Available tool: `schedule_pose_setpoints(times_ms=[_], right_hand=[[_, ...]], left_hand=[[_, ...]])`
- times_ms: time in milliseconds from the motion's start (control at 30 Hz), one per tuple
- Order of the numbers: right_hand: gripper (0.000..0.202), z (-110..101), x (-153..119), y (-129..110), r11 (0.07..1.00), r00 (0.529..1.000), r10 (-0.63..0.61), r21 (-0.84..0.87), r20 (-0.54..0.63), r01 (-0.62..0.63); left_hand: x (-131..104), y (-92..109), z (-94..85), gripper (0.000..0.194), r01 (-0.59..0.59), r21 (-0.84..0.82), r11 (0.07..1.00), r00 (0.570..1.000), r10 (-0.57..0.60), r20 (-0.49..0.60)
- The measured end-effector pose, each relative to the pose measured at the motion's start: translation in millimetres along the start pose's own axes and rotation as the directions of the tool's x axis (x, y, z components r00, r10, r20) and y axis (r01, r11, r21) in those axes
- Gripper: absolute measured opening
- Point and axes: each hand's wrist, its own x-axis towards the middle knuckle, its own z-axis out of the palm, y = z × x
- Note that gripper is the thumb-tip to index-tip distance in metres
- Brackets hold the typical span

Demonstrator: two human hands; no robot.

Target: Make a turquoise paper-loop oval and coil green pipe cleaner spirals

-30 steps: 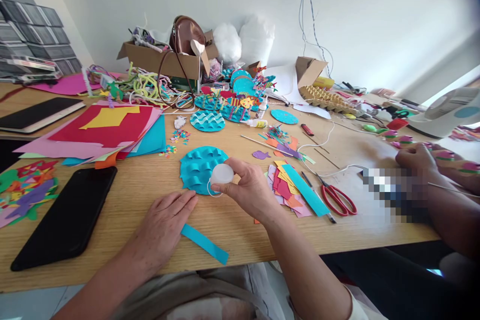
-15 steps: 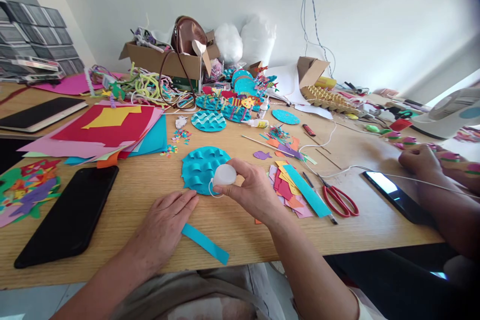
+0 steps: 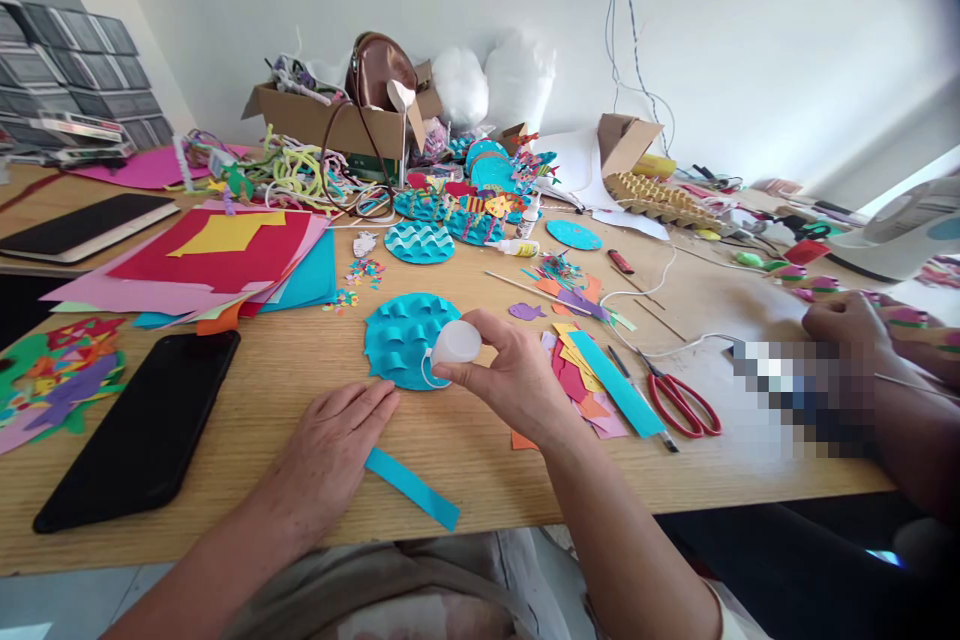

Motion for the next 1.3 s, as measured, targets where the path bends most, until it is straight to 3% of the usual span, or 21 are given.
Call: schedule_pose_setpoints(times_ms=[200, 467, 733, 1300], right_hand=[[0.018, 1.5, -1.8, -1.1, 0.999, 0.998, 0.031, -0.012, 0.050, -0.031], [0.021, 0.6, -0.5, 2.4, 0.999, 1.000, 0.028, 0.018, -0.009, -0.028], [0.021, 1.3, 0.6, 6.7, 0.991, 0.999, 0.031, 0.129, -0.017, -0.029], [0.021, 0.8, -3.0, 6.9, 0.997, 0.999, 0.049, 0.063, 0.006, -0.049]], left_hand=[[0.0, 0.7, -0.3, 0.044, 0.003, -0.008, 1.000, 1.000, -0.003, 0.008], [2.5, 4.8, -3.5, 0.050, 0.043, -0.022, 0.999, 0.998, -0.042, 0.056], [13.8, 19.4, -8.0, 0.054, 0.151, 0.035, 0.988, 0.981, -0.155, 0.120], [20.9, 27.8, -10.4, 0.052, 0.221, 0.072, 0.973, 0.962, -0.229, 0.148]])
